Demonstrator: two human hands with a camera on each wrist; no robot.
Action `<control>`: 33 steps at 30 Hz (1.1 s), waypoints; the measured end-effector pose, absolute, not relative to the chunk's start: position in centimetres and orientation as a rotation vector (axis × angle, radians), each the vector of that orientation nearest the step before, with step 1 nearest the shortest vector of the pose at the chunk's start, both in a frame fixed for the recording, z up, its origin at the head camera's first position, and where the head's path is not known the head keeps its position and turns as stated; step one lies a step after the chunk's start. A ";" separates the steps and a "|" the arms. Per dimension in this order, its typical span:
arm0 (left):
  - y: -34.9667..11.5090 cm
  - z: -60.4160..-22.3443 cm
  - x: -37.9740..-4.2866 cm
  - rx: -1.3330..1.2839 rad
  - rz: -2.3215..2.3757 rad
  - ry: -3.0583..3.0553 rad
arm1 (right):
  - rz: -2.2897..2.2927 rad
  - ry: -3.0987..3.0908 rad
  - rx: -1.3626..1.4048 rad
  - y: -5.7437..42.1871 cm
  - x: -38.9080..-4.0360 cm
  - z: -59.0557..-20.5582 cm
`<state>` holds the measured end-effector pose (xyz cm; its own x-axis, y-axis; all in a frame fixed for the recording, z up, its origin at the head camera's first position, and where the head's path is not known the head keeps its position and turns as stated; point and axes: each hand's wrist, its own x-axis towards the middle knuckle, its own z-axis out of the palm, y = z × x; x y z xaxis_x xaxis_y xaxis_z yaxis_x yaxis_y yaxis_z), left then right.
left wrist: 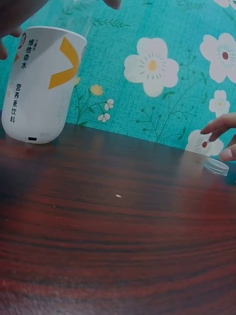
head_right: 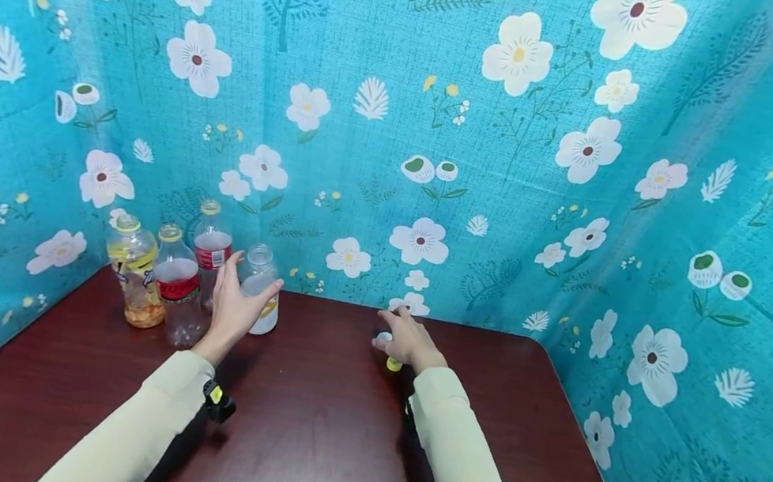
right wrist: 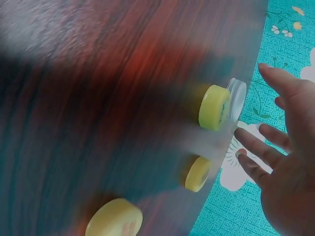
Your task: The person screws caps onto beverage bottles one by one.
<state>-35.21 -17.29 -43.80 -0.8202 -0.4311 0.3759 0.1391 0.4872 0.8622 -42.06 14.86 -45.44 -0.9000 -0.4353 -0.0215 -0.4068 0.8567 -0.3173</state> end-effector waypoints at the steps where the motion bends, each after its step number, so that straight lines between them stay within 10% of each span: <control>1: -17.3 -43.9 -35.4 0.237 -1.333 -2.174 | -0.480 2.931 -0.653 14.8 -42.1 -45.4; 33: -18.1 -44.2 -36.5 0.245 -1.463 -2.187 | -0.435 2.962 -0.713 13.7 -42.8 -47.2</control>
<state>-36.49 -18.05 -44.22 -0.8619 -0.4090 0.2997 0.1209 0.4083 0.9048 -42.80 13.67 -47.15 -0.8906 -0.4549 0.0038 -0.4368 0.8527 -0.2865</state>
